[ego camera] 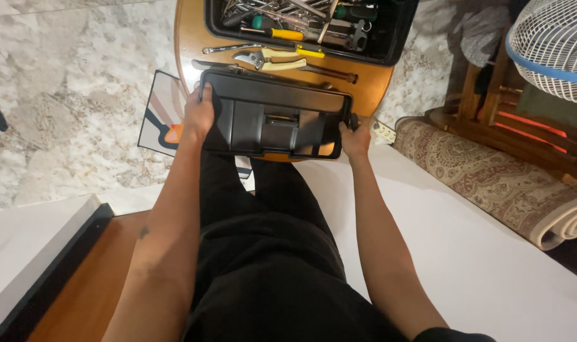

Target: The recorder is organizing a toolbox by removing tools, cleaning a tray with a cloth, and then placing the tools back.

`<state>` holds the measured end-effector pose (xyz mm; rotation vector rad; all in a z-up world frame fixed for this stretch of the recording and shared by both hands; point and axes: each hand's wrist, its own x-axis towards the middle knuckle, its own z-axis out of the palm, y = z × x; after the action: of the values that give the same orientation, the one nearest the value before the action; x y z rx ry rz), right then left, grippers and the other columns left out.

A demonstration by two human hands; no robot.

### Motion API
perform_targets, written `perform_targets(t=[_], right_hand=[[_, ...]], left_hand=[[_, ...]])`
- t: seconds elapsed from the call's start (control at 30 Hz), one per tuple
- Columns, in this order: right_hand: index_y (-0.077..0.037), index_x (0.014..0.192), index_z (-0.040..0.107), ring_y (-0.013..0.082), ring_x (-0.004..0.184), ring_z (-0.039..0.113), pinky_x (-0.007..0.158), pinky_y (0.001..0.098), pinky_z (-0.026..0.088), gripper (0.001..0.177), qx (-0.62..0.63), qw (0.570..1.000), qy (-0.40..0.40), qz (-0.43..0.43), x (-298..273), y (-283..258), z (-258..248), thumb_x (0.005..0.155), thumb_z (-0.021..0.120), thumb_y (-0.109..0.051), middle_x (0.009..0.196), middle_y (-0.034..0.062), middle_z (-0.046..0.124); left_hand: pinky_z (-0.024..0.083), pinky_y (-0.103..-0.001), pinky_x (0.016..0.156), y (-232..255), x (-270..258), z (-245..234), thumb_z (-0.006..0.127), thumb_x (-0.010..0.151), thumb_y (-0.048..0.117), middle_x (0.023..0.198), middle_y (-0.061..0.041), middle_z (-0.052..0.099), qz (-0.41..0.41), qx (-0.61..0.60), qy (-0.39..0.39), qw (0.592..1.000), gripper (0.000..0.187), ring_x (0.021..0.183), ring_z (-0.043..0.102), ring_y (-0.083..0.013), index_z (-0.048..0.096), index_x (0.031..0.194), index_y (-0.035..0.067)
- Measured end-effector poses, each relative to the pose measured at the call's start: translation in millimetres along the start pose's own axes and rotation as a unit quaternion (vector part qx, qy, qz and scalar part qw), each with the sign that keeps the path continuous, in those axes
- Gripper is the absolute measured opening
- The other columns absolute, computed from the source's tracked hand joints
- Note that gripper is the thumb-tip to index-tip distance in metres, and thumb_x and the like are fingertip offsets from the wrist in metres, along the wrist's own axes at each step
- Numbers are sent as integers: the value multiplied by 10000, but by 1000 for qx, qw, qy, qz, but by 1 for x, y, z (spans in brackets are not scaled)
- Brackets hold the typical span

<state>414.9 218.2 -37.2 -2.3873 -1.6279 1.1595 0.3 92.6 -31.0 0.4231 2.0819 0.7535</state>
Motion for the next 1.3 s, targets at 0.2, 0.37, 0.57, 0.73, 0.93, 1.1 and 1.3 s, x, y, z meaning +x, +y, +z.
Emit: perform_targets(t=[0.2,0.37,0.57,0.73,0.93,1.1,1.3], right_hand=[[-51,1106,608,201,816,699,766,344,560,331,26,992,15,-122,-9,24,-23,849,745,-207,908,83,717],[-143,929,537,57,604,453,483,222,314,170,450,880,-127,82,-36,2,-68,1023,538,-284,765,-32,534],[-31,1343,619,124,1071,619,899,291,533,359,249,937,-205,-131,-33,-61,-65,1043,621,-228,1209,9,632],[-61,1252,709,159,1083,675,963,308,558,319,188,883,-375,-211,-107,-181,-50,965,763,-191,1200,54,716],[-90,1158,771,92,859,640,758,242,534,284,206,865,-370,-268,-148,-206,7,888,834,-155,1116,14,735],[-57,1090,791,104,825,589,686,235,470,229,204,879,-317,-292,-152,-188,17,879,852,-123,974,26,642],[-96,1187,718,127,980,673,856,272,549,268,169,888,-334,-267,-113,-145,9,956,802,-203,1064,21,690]], left_hand=[[479,-431,895,26,-58,-45,475,1127,372,1077,-271,675,12,42,7,999,479,1011,607,-390,673,1198,-57],[493,-301,850,5,-104,-89,506,1091,349,965,-9,712,-13,-154,-64,986,385,888,619,-122,697,1093,16],[528,-298,829,-62,-119,-80,564,1091,337,993,-3,667,-16,-370,-105,923,370,933,640,-135,586,1255,7],[466,-243,773,58,-130,-81,616,987,474,914,-41,631,102,-310,-286,901,662,829,603,-109,588,1433,-14],[374,-304,1040,57,-120,-48,553,977,460,1482,-103,531,87,-266,-385,880,757,1210,488,-172,405,1566,8],[310,-364,1218,19,-119,-28,480,1026,435,1530,-130,523,-21,-223,-369,902,672,1451,453,-252,424,1542,8],[321,-313,1172,34,-130,-41,489,1023,506,1495,-83,526,-7,-224,-382,896,676,1404,457,-192,481,1479,8]])
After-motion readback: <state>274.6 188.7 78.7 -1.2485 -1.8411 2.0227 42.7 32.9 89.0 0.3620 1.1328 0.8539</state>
